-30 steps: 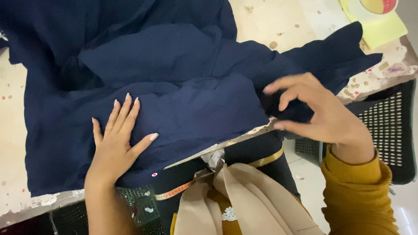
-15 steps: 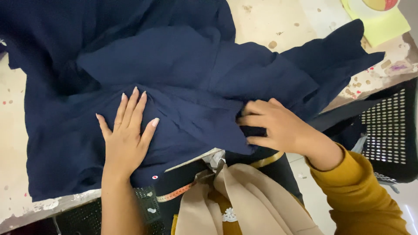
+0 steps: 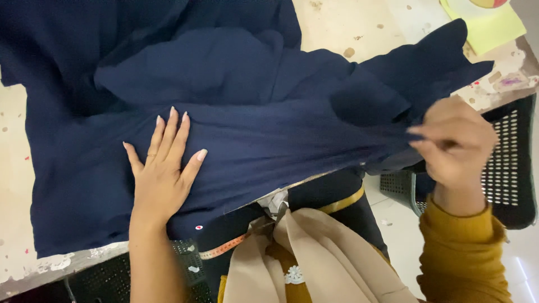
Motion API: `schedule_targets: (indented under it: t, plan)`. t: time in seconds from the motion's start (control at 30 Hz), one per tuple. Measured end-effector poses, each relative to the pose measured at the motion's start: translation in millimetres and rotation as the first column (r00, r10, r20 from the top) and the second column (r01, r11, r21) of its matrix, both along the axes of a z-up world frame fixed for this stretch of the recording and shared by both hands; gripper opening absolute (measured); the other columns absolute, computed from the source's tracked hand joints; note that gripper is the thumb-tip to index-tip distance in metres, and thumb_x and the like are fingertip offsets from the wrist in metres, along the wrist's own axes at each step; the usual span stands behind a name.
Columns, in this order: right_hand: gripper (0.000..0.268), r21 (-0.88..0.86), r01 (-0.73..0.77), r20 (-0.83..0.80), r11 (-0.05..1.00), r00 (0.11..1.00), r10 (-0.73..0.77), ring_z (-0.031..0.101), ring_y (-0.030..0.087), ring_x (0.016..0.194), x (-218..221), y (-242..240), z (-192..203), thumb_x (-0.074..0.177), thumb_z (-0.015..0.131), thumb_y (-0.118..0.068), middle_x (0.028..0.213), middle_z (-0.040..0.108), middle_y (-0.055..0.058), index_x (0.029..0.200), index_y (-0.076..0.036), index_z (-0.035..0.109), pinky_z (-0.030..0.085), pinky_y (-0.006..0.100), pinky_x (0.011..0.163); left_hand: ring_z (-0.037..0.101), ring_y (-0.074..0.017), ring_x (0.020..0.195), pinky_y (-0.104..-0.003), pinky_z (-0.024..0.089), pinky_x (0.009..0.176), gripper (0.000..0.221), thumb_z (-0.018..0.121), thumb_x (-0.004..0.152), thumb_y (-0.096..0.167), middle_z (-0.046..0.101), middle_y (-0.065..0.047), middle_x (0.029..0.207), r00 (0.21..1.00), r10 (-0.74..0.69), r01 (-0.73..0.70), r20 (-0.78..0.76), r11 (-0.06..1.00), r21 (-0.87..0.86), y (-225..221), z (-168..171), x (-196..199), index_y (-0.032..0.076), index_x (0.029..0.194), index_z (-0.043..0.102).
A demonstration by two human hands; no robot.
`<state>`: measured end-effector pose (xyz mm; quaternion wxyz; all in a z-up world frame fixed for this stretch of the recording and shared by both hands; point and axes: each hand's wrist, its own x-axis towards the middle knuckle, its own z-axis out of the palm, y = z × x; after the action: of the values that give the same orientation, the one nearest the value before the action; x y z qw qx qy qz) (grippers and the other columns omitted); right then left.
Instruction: Inspecting the seams and quality of an embroidered blue garment.
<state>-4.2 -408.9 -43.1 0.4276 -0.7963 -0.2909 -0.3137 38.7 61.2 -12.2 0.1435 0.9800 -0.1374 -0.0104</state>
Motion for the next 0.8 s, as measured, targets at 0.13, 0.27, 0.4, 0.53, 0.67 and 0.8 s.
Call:
schedule_targets:
  t: [0.13, 0.27, 0.4, 0.53, 0.67, 0.8]
  plan:
    - [0.007, 0.396, 0.116, -0.361, 0.911, 0.932, 0.038, 0.051, 0.015, 0.085, 0, 12, -17, 0.099, 0.070, -0.011, 0.091, 0.060, 0.002, 0.106, -0.009, 0.068, 0.042, 0.031, 0.084, 0.021, -0.0234, 0.157, -0.079, 0.006, 0.112, 0.067, 0.042, 0.103, 0.051, 0.027, 0.001, 0.171, 1.000, 0.006, -0.006, -0.008, 1.000, 0.008, -3, 3, 2, 0.024, 0.163, 0.031]
    - [0.034, 0.726, 0.059, -0.548, 0.685, 0.652, 0.524, 0.072, 0.031, 0.112, -9, 10, 1, 0.093, 0.062, 0.004, 0.126, 0.070, 0.021, 0.126, 0.009, 0.065, 0.062, 0.037, 0.102, 0.020, -0.0231, 0.158, -0.078, 0.007, 0.112, 0.067, 0.044, 0.103, 0.050, 0.027, 0.000, 0.171, 1.000, -0.012, 0.012, 0.003, 1.000, 0.013, -2, 2, 0, 0.023, 0.163, 0.030]
    - [0.043, 0.585, 0.139, -0.722, 0.799, 0.539, 0.435, 0.069, 0.031, 0.118, 3, 7, 10, 0.083, 0.061, 0.012, 0.129, 0.068, 0.023, 0.126, 0.010, 0.064, 0.059, 0.038, 0.107, 0.024, -0.0222, 0.157, -0.079, 0.014, 0.111, 0.068, 0.046, 0.103, 0.051, 0.030, 0.000, 0.170, 0.995, -0.030, 0.023, 0.095, 0.997, 0.075, 0, -5, -1, 0.023, 0.163, 0.033]
    - [0.033, 0.331, 0.131, -0.830, 0.934, 0.512, 0.223, 0.051, 0.008, 0.071, 10, 35, 32, 0.095, 0.069, -0.031, 0.077, 0.054, 0.000, 0.074, -0.008, 0.057, 0.040, 0.025, 0.060, 0.022, -0.0229, 0.157, -0.080, 0.013, 0.111, 0.069, 0.043, 0.103, 0.053, 0.028, 0.000, 0.171, 0.998, -0.034, 0.030, 0.061, 0.997, 0.070, -1, -3, -1, 0.023, 0.163, 0.031]
    - [0.027, 0.329, 0.362, -0.555, 0.872, 0.821, -0.132, 0.052, 0.016, 0.111, 8, 53, 27, 0.110, 0.066, -0.025, 0.115, 0.057, 0.006, 0.090, -0.007, 0.063, 0.041, 0.029, 0.103, 0.024, -0.0232, 0.157, -0.077, 0.013, 0.111, 0.070, 0.042, 0.103, 0.055, 0.029, -0.001, 0.171, 0.997, -0.053, 0.048, 0.053, 0.995, 0.083, 3, -3, 0, 0.023, 0.164, 0.030]
    - [0.019, 0.397, 0.248, -0.357, 0.884, 0.929, -0.100, 0.058, 0.026, 0.137, 11, 78, 35, 0.112, 0.061, -0.032, 0.157, 0.049, 0.012, 0.102, -0.016, 0.063, 0.047, 0.044, 0.132, 0.022, -0.0216, 0.157, -0.076, 0.012, 0.113, 0.070, 0.043, 0.103, 0.054, 0.028, 0.001, 0.171, 0.997, -0.051, 0.047, 0.057, 0.996, 0.078, 4, -2, -2, 0.023, 0.164, 0.030]
